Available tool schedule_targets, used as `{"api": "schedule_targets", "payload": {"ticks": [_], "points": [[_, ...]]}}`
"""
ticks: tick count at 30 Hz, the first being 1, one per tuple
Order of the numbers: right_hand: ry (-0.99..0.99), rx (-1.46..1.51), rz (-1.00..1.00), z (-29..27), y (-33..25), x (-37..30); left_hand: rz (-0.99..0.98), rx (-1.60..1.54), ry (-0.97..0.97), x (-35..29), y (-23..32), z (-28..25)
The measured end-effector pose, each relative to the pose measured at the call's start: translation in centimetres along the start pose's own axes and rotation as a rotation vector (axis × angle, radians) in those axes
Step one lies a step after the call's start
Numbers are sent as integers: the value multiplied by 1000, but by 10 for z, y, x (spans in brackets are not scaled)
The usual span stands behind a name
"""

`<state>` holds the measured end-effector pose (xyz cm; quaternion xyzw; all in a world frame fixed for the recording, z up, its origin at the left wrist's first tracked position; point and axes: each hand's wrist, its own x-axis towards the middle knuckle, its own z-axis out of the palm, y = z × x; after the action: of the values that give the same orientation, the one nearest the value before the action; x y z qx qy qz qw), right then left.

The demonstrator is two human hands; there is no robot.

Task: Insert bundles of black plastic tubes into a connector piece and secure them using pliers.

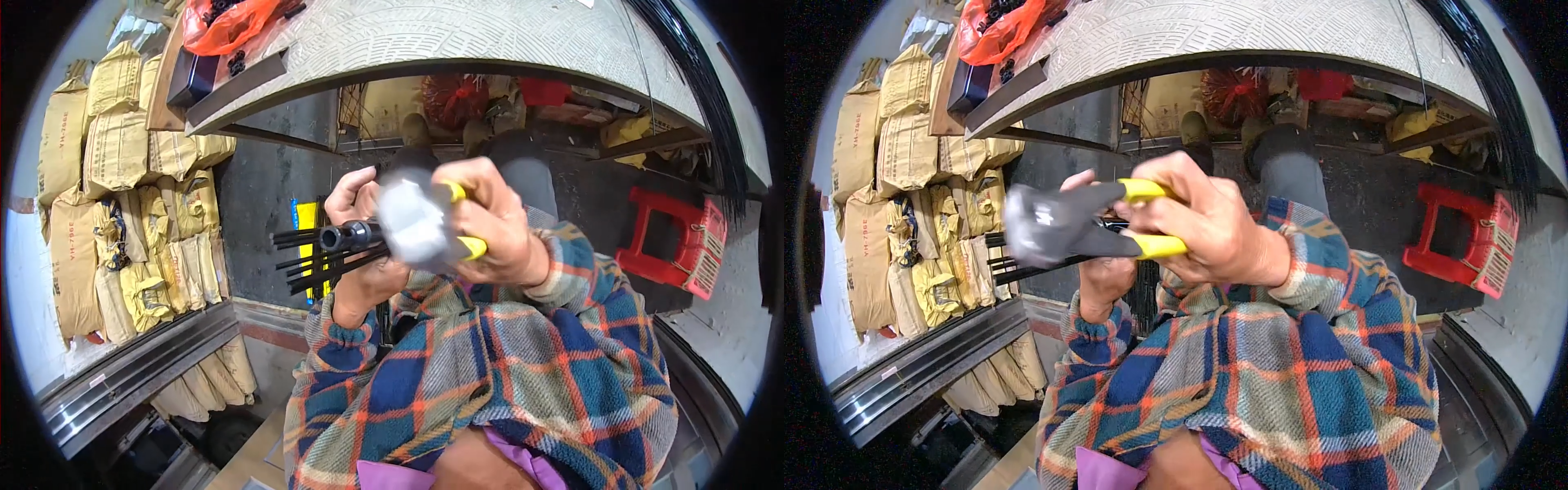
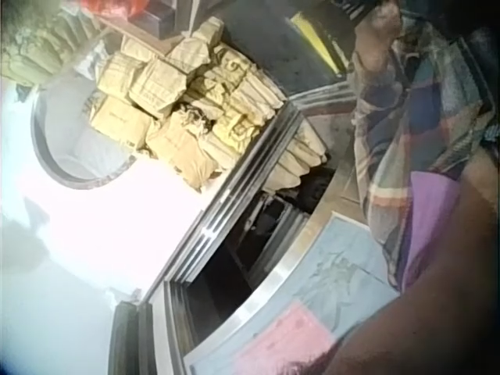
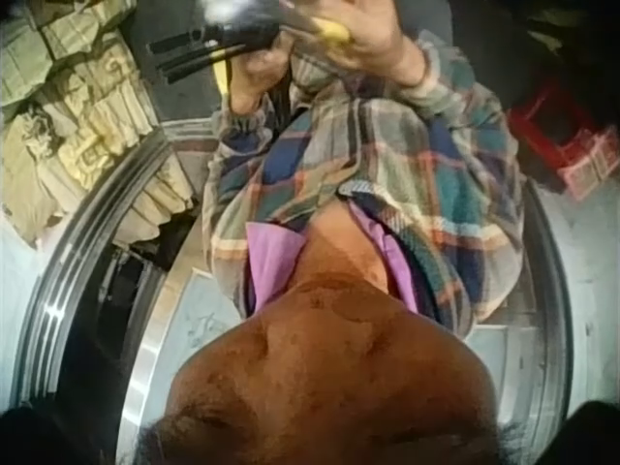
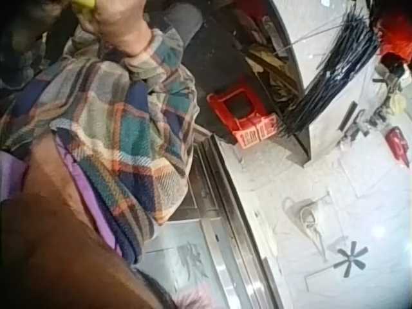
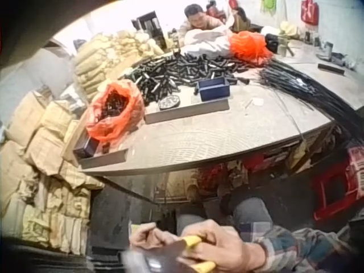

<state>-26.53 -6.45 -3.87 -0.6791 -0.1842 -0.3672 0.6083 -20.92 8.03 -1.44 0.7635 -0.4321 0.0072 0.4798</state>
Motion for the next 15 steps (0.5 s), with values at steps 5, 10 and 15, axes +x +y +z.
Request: {"api": "schedule_targets", "payload": {"ticks": [5, 10, 15], "points": [[-342, 552, 891, -18, 16, 30, -226, -441, 1, -10, -5, 5], [-410, -228, 140, -43, 24, 7, -270, -554, -4, -6, -1, -2], [-449, -1252, -401, -70, 22, 16, -345, -378, -117, -4, -13, -8]]}}
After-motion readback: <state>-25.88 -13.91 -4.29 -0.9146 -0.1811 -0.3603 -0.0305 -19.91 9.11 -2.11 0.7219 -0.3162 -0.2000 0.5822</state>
